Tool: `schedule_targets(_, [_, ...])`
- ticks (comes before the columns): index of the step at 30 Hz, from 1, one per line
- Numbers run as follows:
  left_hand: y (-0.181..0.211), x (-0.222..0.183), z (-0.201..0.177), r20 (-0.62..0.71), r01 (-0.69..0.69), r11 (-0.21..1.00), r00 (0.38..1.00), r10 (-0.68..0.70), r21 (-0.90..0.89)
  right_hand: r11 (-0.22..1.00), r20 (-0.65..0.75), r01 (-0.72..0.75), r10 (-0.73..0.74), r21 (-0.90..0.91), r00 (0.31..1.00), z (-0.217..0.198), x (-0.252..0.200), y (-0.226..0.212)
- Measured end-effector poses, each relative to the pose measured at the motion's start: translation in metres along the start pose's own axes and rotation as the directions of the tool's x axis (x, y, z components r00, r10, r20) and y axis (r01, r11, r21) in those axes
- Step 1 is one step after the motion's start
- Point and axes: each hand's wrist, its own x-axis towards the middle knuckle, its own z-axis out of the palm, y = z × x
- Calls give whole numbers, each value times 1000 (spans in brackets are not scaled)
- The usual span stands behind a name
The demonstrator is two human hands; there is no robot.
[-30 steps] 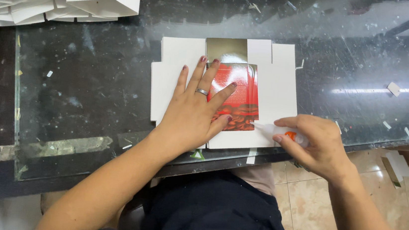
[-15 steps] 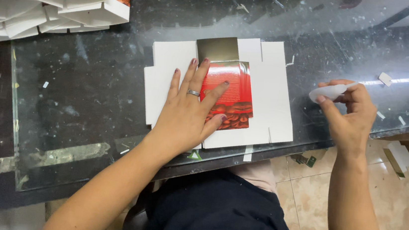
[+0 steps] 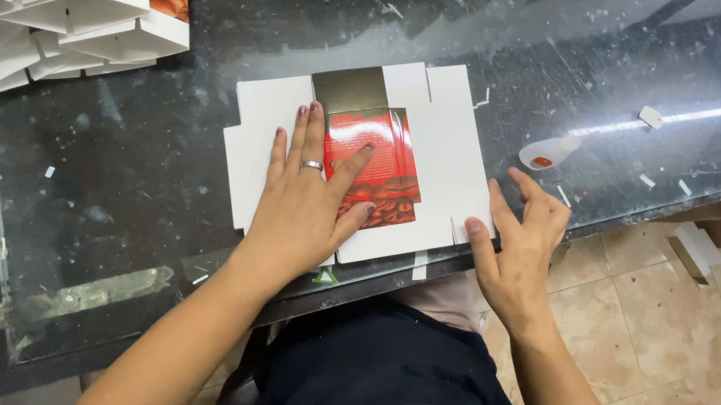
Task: The person assembles small rectangular boxes by applying glue to printed inserts and folding the cardboard flaps to form the box shape. Completed boxes are stacked on the left side of the table.
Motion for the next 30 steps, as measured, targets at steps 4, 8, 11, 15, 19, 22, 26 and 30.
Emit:
schedule_targets(4, [-2, -1, 4, -10, -12, 1000, 1000, 12, 7, 1000, -10, -14, 14, 11, 1000, -6, -1, -6])
schedule_targets(8, [-3, -1, 5, -25, -27, 999, 999, 28, 33, 987, -94, 129, -120, 98, 988, -12, 8, -17])
schedule_targets(11, [-1, -1, 5, 1, -35, 999, 999, 35, 27, 964, -77, 190, -179, 185, 981, -14, 9, -23])
schedule_targets(15, [-1, 0, 4, 19, -18, 999, 1000, 17, 43, 856, 62, 374, -421, 358, 905, -14, 19, -39])
schedule_targets(19, [-3, -1, 7, -5, -9, 998, 1000, 9, 62, 874, 111, 325, -386, 361, 916, -16, 48, -30])
schedule_targets(22, [-3, -1, 6, -7, -23, 999, 1000, 24, 44, 867, 92, 304, -366, 394, 926, -4, 78, -16])
schedule_targets(26, [-2, -1, 5, 6, -16, 999, 1000, 15, 50, 904, 386, 318, -412, 284, 825, 14, 96, -12])
schedule_targets(30, [-1, -1, 5, -29, -14, 999, 999, 15, 50, 903, 465, 415, -415, 107, 782, 23, 92, -15])
